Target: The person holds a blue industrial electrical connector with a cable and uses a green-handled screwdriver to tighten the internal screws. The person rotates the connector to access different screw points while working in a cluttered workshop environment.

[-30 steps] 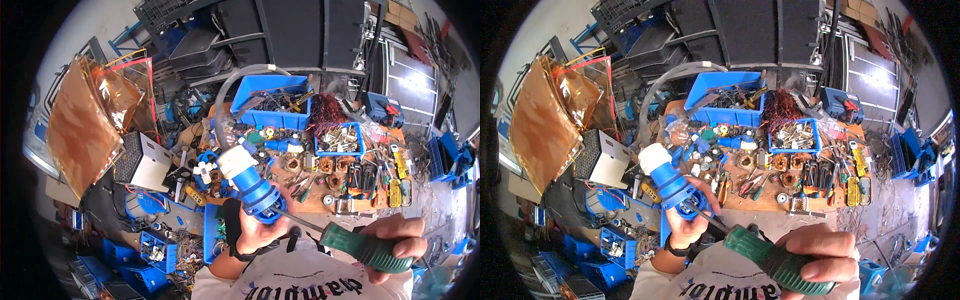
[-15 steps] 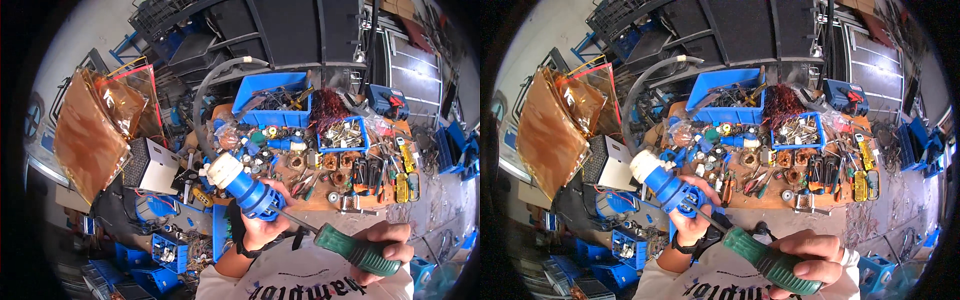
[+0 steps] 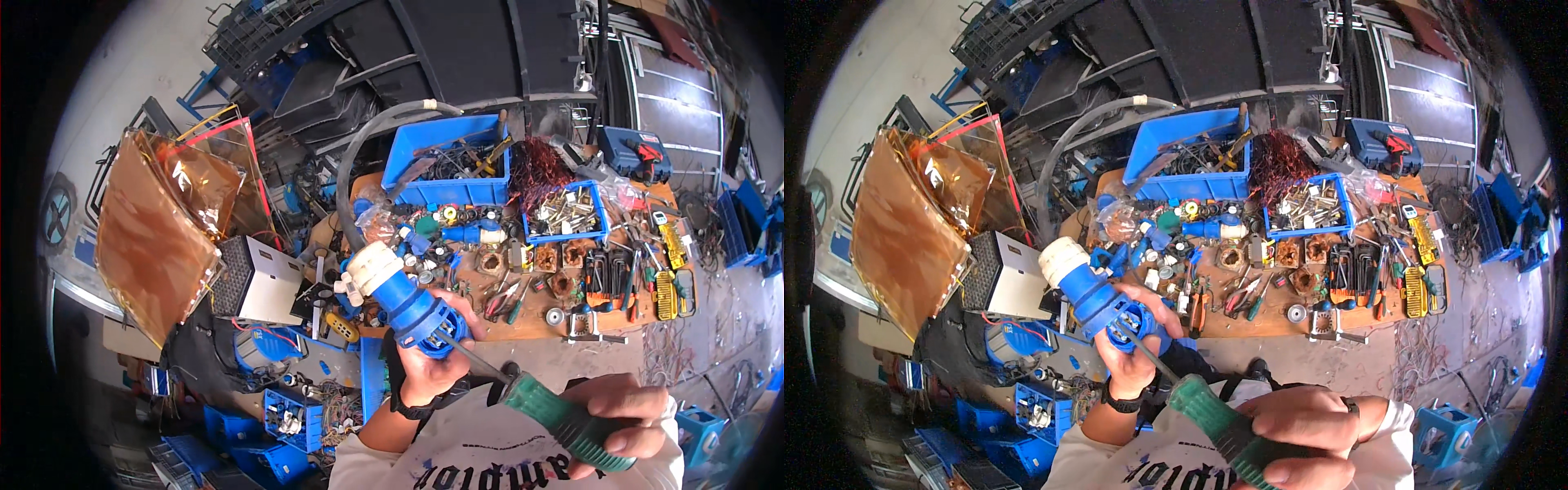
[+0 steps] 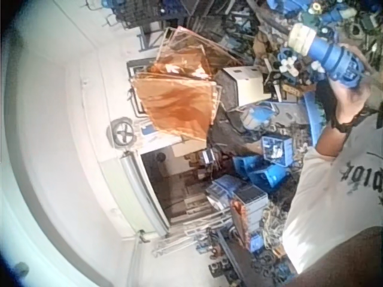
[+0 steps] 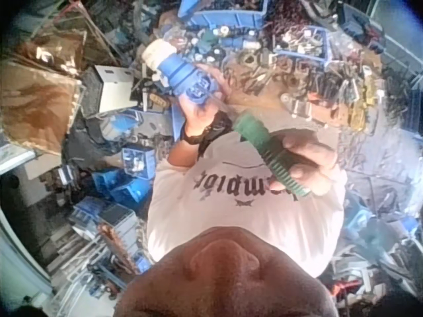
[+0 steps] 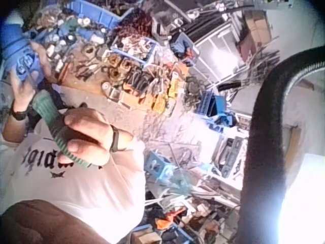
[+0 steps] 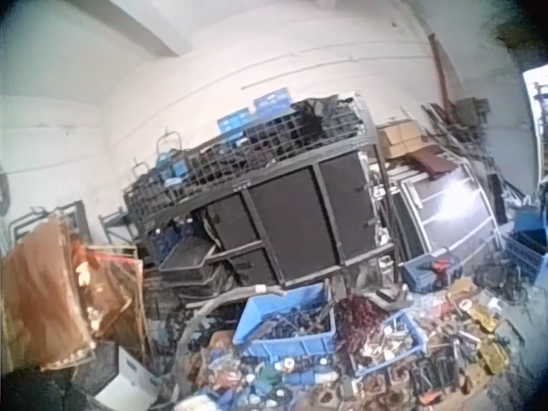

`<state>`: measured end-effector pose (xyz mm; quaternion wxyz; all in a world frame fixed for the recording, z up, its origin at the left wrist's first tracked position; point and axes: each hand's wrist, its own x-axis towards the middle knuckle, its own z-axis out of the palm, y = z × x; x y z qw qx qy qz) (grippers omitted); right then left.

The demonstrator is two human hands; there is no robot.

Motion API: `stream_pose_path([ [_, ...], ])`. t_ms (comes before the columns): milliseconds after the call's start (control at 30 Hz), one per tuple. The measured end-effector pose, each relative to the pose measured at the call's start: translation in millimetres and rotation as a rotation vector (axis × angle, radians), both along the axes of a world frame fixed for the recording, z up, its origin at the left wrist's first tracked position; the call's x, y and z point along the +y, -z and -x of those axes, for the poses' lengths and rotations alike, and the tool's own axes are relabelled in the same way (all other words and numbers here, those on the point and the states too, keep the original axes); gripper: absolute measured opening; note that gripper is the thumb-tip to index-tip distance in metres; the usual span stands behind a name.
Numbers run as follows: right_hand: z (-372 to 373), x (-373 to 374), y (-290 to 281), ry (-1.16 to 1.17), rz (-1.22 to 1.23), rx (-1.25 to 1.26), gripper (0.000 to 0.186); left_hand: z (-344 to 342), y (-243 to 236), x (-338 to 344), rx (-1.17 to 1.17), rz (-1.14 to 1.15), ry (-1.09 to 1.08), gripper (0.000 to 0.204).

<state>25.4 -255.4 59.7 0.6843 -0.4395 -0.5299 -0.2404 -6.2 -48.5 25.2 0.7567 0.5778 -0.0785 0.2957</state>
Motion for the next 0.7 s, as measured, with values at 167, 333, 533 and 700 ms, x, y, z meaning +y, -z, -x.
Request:
stream_pose_path([
  [167, 0, -2, -12, -0.002, 0.107, -0.040, 0.054, -1, 4, 7, -0.025, 0.012, 0.070, 0.053],
  [333, 4, 1, -1, -0.015, 0.020, 0.085, 0.061, -1, 8, 14, -0.052, -0.022, 0.103, 0.053],
  [533, 14, 10, 4, 0.133, 0.041, 0.096, 0.065, -1, 8, 14, -0.036, -0.006, 0.019, 0.050],
  [700, 15, 9, 10, 0.147, 0.061, 0.096, 0.063, -2, 9, 14, -0.073, -0.046, -0.068, 0.048],
])
